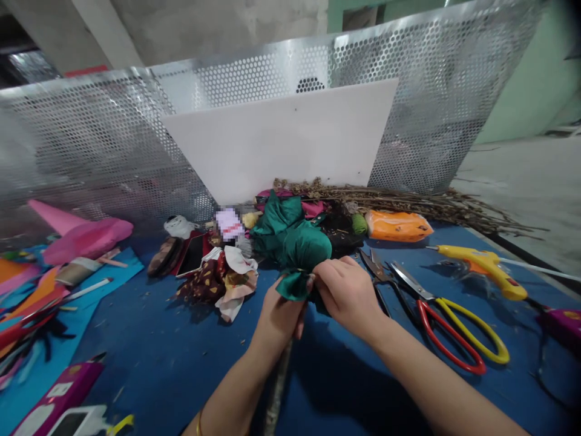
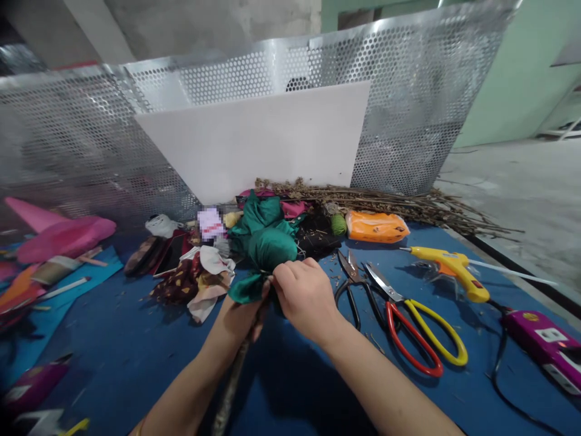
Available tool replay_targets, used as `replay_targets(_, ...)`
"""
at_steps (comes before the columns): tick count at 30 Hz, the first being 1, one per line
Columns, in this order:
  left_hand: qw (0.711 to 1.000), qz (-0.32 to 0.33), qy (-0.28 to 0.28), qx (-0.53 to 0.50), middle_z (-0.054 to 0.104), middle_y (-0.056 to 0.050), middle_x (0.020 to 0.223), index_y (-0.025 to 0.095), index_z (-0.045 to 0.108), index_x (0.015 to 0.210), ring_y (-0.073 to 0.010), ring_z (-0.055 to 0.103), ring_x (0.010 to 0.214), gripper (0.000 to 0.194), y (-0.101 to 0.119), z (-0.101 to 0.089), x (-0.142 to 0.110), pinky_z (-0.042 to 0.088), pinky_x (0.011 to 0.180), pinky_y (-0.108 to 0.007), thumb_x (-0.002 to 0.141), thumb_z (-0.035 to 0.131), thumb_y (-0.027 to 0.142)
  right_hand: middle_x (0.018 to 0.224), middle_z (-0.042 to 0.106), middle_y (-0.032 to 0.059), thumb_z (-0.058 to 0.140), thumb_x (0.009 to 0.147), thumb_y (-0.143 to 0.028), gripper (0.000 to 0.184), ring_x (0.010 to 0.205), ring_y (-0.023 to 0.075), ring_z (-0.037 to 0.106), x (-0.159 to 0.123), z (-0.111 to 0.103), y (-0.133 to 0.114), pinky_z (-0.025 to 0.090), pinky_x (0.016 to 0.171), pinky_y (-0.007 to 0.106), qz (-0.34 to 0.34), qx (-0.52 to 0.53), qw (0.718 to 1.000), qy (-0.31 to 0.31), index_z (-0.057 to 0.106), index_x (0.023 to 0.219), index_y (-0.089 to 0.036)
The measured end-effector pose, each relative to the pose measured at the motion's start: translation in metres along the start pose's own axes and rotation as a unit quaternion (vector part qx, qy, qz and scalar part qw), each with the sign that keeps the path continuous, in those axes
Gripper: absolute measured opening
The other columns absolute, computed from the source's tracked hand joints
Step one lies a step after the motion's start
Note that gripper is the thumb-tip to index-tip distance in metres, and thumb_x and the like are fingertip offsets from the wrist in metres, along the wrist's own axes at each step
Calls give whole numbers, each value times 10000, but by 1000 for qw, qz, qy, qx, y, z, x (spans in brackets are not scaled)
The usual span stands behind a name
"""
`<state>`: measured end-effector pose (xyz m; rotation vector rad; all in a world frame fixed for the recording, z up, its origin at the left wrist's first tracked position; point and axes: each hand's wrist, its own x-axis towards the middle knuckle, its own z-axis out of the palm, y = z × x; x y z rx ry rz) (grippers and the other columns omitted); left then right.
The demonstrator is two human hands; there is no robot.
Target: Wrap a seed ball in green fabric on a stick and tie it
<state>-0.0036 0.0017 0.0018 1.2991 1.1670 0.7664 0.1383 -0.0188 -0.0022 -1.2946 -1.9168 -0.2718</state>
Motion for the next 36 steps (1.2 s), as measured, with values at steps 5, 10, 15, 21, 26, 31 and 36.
replay_targets(5,995,-32,49,75,435,-16,300,180,452,362,-102,419,235,657,6,-8,1,285,288,-208,820,391,647,685,617,16,435,933,-221,183,628,141,530,-2,2,-2,335,654,273,16,52,998,-13,557,804,-178)
replay_targets(10,991,-27,64,114,406,-22,262,177,452,315,-104,424,230,708,6,-9,-1,300,305,-202,854,342,623,697,623,5,482,911,-229,143,653,142,544,-2,0,1,342,647,265,55,67,996,-31,563,800,-190)
replay_targets(15,993,-40,53,101,436,-23,283,176,458,331,-106,434,231,703,4,-10,1,302,305,-200,842,344,645,673,624,-3,457,923,-254,205,619,133,537,-3,0,4,335,645,271,64,48,996,-35,557,753,-201)
replay_targets(21,992,-28,39,114,401,-18,263,170,459,327,-102,423,222,710,1,-10,3,286,304,-193,874,314,599,594,556,-15,450,922,-259,230,571,142,495,-7,4,2,326,637,283,89,-5,996,-12,510,705,-209)
replay_targets(26,993,-35,27,107,393,-1,285,176,441,348,-100,412,218,679,1,-8,3,268,291,-196,886,304,566,607,531,-2,459,908,-229,208,609,164,490,-8,6,2,338,627,287,106,-12,994,19,465,701,-219)
replay_targets(31,994,-39,10,99,367,8,276,175,428,344,-90,402,218,672,3,-7,2,252,280,-180,888,314,553,634,553,-1,474,904,-212,203,631,165,505,-6,4,6,375,670,291,107,13,994,32,449,703,-226)
replay_targets(36,995,-35,13,93,384,7,291,177,423,347,-85,406,227,669,-1,-7,3,264,281,-173,886,316,558,624,544,-7,498,897,-213,198,629,162,509,-9,8,9,376,656,286,121,18,992,27,450,705,-224)
